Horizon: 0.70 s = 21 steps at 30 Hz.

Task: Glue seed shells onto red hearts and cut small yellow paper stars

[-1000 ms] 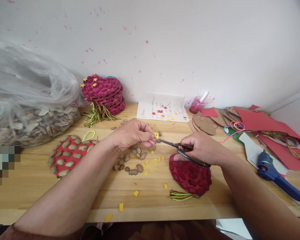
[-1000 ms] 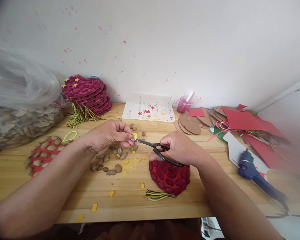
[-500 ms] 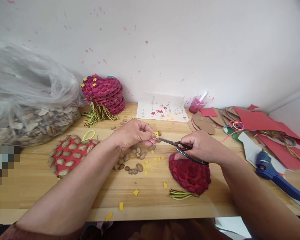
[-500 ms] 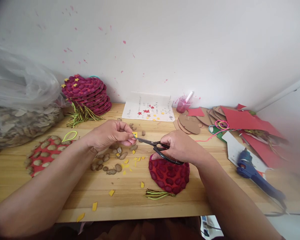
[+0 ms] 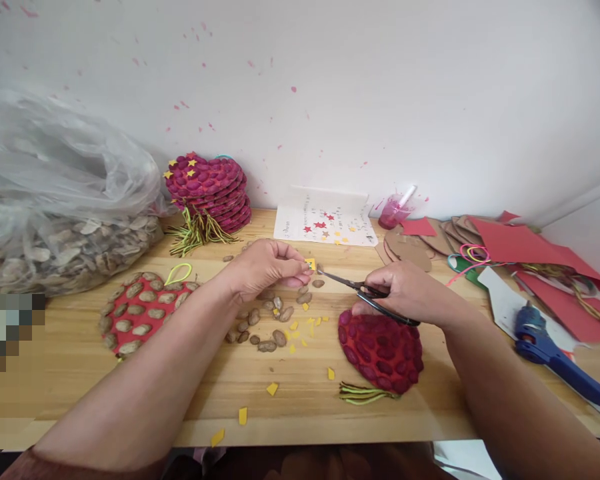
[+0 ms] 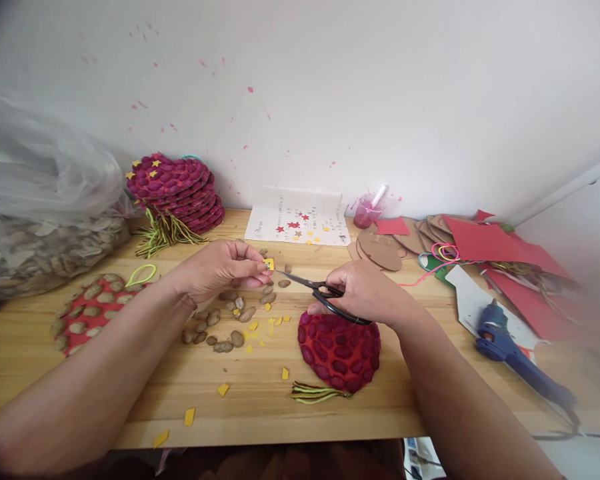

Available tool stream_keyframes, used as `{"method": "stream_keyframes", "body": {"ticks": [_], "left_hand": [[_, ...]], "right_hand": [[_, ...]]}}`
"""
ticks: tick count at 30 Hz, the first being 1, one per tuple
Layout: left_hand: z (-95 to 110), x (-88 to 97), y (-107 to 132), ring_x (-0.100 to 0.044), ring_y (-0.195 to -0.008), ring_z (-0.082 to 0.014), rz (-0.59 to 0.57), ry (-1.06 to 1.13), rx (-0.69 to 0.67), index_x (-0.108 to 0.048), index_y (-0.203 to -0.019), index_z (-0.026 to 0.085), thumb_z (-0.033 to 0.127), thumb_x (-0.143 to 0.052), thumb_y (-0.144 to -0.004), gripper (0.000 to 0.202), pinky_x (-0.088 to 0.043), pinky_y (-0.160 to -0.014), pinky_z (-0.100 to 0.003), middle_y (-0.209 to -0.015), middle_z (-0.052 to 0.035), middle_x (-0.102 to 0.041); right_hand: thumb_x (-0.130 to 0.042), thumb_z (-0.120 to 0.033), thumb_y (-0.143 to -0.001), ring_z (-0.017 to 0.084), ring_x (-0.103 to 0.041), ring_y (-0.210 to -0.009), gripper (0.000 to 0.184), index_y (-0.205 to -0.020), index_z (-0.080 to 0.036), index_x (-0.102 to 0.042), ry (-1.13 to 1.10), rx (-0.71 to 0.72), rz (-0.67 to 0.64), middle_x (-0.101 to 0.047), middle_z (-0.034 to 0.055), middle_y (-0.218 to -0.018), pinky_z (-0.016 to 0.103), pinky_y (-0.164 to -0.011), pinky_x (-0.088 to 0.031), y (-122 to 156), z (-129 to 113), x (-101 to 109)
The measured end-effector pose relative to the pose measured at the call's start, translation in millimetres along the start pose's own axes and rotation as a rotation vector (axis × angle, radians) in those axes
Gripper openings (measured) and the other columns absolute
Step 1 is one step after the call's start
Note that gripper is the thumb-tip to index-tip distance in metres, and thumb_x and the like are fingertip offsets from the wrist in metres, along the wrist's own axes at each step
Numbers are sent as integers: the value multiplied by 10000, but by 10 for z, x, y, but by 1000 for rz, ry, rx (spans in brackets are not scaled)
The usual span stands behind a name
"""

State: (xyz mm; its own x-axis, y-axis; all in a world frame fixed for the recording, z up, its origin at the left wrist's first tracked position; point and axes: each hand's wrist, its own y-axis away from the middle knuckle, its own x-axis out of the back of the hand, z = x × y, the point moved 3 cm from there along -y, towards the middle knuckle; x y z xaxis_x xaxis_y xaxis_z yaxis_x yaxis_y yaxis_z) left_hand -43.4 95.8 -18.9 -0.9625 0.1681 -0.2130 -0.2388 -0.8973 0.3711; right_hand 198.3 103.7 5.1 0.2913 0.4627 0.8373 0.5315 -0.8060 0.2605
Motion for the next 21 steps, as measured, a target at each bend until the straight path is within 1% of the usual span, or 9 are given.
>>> {"method": "stream_keyframes", "body": {"ticks": [2, 4, 6, 7, 9, 11, 14, 18, 21], "left_hand": [[2, -2, 4, -727, -679, -148, -44, 1, 5, -701, -677, 103, 228, -907, -576, 262, -585, -653, -204, -734, -106, -763], [-7, -23, 15, -731, -700, -150, -100, -18, 15, -706, -692, 110, 247, -901, -591, 259, -586, -654, -202, -757, -102, -766], [-19, -57, 31, -731, -708, -148, -139, -47, 22, -712, -710, 117, 258, -889, -614, 245, -582, -639, -193, -770, -95, -768], [-25, -78, 40, -729, -705, -144, -152, -61, 25, -712, -715, 119, 256, -883, -624, 237, -579, -630, -189, -771, -90, -767], [-37, -127, 59, -720, -689, -135, -176, -84, 29, -709, -711, 122, 244, -872, -635, 218, -574, -617, -183, -758, -79, -761], [-51, -176, 76, -711, -683, -125, -202, -103, 37, -704, -703, 122, 228, -856, -651, 192, -570, -619, -181, -749, -69, -754], [-79, -231, 93, -699, -679, -112, -220, -124, 51, -699, -706, 124, 208, -828, -677, 156, -567, -629, -181, -742, -55, -747], [-104, -287, 103, -695, -688, -109, -219, -109, 42, -697, -718, 131, 201, -812, -692, 137, -556, -629, -176, -744, -49, -748], [-105, -323, 111, -691, -684, -112, -200, -80, 24, -696, -700, 134, 204, -816, -680, 141, -550, -627, -178, -725, -53, -745]], "right_hand": [[-724, -577, -717, 90, -357, -490, 473, -560, -170, -541, -109, -58, 66, -410, -45, -521, 242, -453, -222, -17, 42, 2], [-724, -574, -725, 97, -409, -468, 438, -626, -166, -597, -298, -103, 119, -472, -37, -518, 237, -436, -257, -27, 44, -22], [-735, -551, -726, 98, -430, -415, 404, -696, -162, -629, -526, -124, 109, -481, -44, -483, 236, -406, -279, -28, -8, -78], [-750, -531, -717, 93, -437, -400, 392, -694, -158, -630, -607, -112, 96, -494, -41, -483, 233, -397, -289, -26, -54, -107], [-770, -487, -711, 70, -444, -396, 364, -686, -150, -634, -713, -73, 77, -558, -24, -549, 219, -400, -317, -19, -152, -158], [-773, -460, -716, 60, -464, -400, 334, -743, -144, -669, -788, -46, 58, -596, -15, -609, 205, -395, -324, -14, -226, -206], [-783, -411, -713, 61, -485, -403, 304, -824, -141, -697, -862, -41, 49, -599, -25, -604, 191, -388, -328, -11, -267, -261], [-789, -335, -706, 50, -455, -377, 234, -785, -143, -681, -900, -54, 65, -568, -53, -535, 175, -370, -309, -10, -267, -297], [-774, -322, -714, 53, -456, -370, 212, -771, -152, -660, -897, -76, 83, -541, -69, -506, 170, -369, -309, -10, -261, -305]]}}
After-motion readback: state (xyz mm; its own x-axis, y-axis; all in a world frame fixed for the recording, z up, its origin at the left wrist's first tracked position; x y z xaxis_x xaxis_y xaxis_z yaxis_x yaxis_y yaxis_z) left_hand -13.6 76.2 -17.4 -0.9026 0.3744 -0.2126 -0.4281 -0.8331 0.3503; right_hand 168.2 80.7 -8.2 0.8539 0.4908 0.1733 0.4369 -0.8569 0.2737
